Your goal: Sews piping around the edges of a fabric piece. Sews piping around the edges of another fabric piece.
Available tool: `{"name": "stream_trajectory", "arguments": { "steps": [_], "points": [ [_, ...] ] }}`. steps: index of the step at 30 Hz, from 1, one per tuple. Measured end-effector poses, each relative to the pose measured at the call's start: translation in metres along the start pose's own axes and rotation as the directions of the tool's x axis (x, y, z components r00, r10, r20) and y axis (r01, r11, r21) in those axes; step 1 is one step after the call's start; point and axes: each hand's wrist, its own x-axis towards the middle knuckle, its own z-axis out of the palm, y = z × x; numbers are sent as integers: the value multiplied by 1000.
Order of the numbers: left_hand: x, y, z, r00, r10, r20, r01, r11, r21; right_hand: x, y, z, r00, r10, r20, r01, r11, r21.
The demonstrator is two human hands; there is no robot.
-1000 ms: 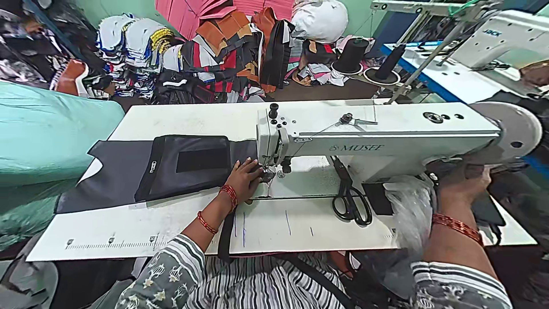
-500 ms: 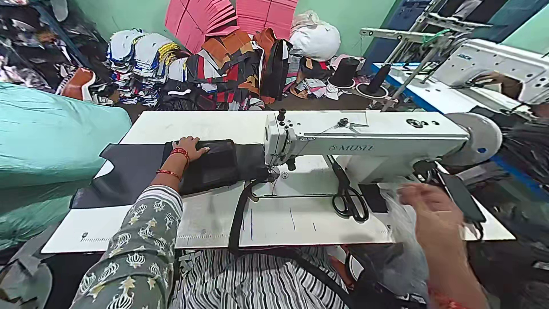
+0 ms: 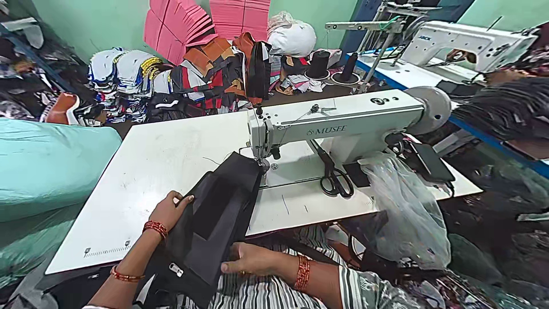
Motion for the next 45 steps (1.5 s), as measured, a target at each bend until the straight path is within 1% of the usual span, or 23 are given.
{"name": "stream_trajectory", "arguments": {
  "steps": [2,4,6,8,10,12,13,14,16,18,19,22,24,26,27,28,30,32,35,38,40,42,45],
  "points": [
    [-16,-1,-1,1000,21,-17,-23,988,-152,-8,-8,9,994,-94,-63,101,989,105],
    [-36,7,-9,999,36,-8,-37,966,-257,-33,-30,16,979,-176,-107,193,965,178],
    [-56,19,-21,996,74,52,-55,955,-293,-65,-56,19,969,-168,-180,204,957,206],
    [-72,29,-33,970,141,198,-102,975,-196,-92,-72,13,961,-134,-242,187,960,210],
    [-79,42,-41,918,180,352,-210,977,48,-110,-70,1,960,-95,-264,168,948,270],
    [-82,69,-43,904,156,398,-279,921,273,-120,-55,-9,970,-30,-239,100,953,286],
    [-82,85,-39,909,185,372,-307,903,299,-124,-45,-11,972,6,-233,60,960,274],
    [-79,102,-32,904,269,332,-364,891,270,-126,-37,-12,973,31,-227,29,965,260],
    [-63,137,-9,840,466,278,-518,841,157,-128,-29,-11,973,56,-225,-1,971,237],
    [-40,170,25,764,575,292,-618,783,75,-128,-27,-12,977,56,-206,-6,972,234],
    [-30,185,42,764,566,309,-614,786,79,-127,-28,-13,979,55,-194,-10,974,226],
    [-15,213,79,851,389,353,-472,861,190,-127,-34,-15,984,71,-166,-51,992,117],
    [-13,214,92,879,327,348,-423,872,247,-130,-45,-25,986,84,-144,-107,981,-163],
    [-14,208,96,885,332,327,-418,875,244,-132,-67,-40,969,99,-227,-209,820,-533],
    [-15,203,97,885,342,317,-421,879,224,-131,-78,-49,940,71,-333,-279,722,-634],
    [-16,200,98,883,349,313,-422,883,207,-126,-87,-58,889,-21,-458,-334,656,-677],
    [-17,197,97,882,354,311,-421,889,181,-99,-95,-83,737,-244,-631,-383,618,-687],
    [-17,195,97,880,358,312,-419,895,155,-63,-95,-112,648,-334,-685,-375,643,-668],
    [-16,194,96,879,360,311,-415,901,129,-23,-95,-130,626,-304,-718,-398,666,-630],
    [-18,195,96,888,337,313,-394,908,140,-10,-98,-127,614,-258,-746,-451,662,-599],
    [-20,200,95,897,302,321,-364,918,155,-11,-94,-131,586,-286,-758,-394,717,-576],
    [-24,208,94,905,259,337,-342,914,216,-15,-91,-139,594,-282,-753,-333,766,-550],
    [-30,220,96,909,213,357,-330,892,309,-20,-89,-146,598,-279,-752,-312,782,-539]
  ]
}}
